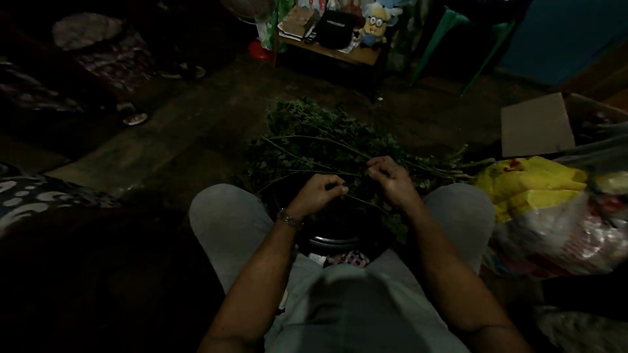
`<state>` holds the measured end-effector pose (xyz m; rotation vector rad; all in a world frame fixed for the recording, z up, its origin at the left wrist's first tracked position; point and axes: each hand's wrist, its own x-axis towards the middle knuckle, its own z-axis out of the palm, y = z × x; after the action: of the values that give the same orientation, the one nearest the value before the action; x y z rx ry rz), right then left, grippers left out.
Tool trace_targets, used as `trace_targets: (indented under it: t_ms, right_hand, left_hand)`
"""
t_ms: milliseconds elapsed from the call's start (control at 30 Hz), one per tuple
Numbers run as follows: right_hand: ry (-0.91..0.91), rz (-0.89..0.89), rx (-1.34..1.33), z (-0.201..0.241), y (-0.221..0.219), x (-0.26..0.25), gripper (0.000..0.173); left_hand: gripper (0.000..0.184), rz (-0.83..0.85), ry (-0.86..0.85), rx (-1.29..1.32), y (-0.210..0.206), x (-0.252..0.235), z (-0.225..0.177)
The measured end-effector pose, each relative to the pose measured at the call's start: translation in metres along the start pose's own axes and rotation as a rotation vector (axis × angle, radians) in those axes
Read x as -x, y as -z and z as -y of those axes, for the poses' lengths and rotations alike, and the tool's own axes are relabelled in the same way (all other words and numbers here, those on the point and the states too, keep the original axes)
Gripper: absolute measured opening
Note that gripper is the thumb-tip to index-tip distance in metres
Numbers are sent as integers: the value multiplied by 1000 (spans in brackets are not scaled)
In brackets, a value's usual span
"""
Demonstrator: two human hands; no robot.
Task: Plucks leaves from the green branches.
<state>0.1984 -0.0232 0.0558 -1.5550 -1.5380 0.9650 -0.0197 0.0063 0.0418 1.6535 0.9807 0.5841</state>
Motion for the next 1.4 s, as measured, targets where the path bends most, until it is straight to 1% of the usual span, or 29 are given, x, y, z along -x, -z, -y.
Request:
trace_targets:
  t_ms: [100, 167, 200, 300, 367, 533, 600, 667, 733, 800, 900, 1000, 1067, 1133, 1233, 1333, 1400]
  right_hand:
    - [-30, 0, 28, -1, 5, -1, 30]
    - [-40, 63, 50, -1, 2, 0, 37]
    - [-36, 101, 53, 0, 1, 0, 37]
    - [-1, 211, 46, 2, -3, 2, 27]
    - [4, 234, 47, 5, -7, 3, 20]
    - [-32, 193, 70, 4, -6, 1, 16]
    - [-62, 139, 57, 4, -1, 0, 19]
    - [-49, 83, 32, 4, 0, 1, 27]
    - [-21, 88, 23, 3, -2, 1, 31]
    - [16, 140, 34, 2, -7, 2, 30]
    - [65, 174, 30, 1, -15, 4, 23]
    - [93, 127, 31, -1, -21, 5, 15]
    - [73, 127, 38, 2, -21, 6, 16]
    - [9, 139, 40, 5, -21, 7, 18]
    - [-76, 95, -1, 6, -22, 6, 18]
    - [-83, 28, -23, 5, -18, 4, 20]
    - [-57, -35, -23, 4, -16, 3, 24]
  left_hand:
    - [11, -20, -17, 43, 0, -1, 2]
    - [10, -24, -21, 53, 0, -1, 2]
    - [10, -24, -19, 47, 0, -1, 3]
    - [11, -26, -13, 19, 0, -2, 3]
    - [12, -31, 3, -4, -1, -2, 2]
    - [13, -30, 21, -23, 0, -1, 0]
    - [12, -27, 26, -7, 0, -1, 0]
    - [12, -27, 33, 2, 0, -1, -2]
    - [12, -23, 49, -1, -1, 0, -5]
    - [12, -22, 63, -5, -2, 0, -6]
    - [11, -10, 62, -28, -3, 0, -6]
    - [10, -2, 67, -51, -3, 0, -6]
    - [11, 0, 59, -55, -3, 0, -7]
    - [12, -1, 42, -52, -3, 0, -6]
    - [14, 6, 33, -88, -2, 0, -7]
    - [16, 12, 32, -134, -2, -1, -6]
    - [15, 6, 39, -137, -1, -1, -6]
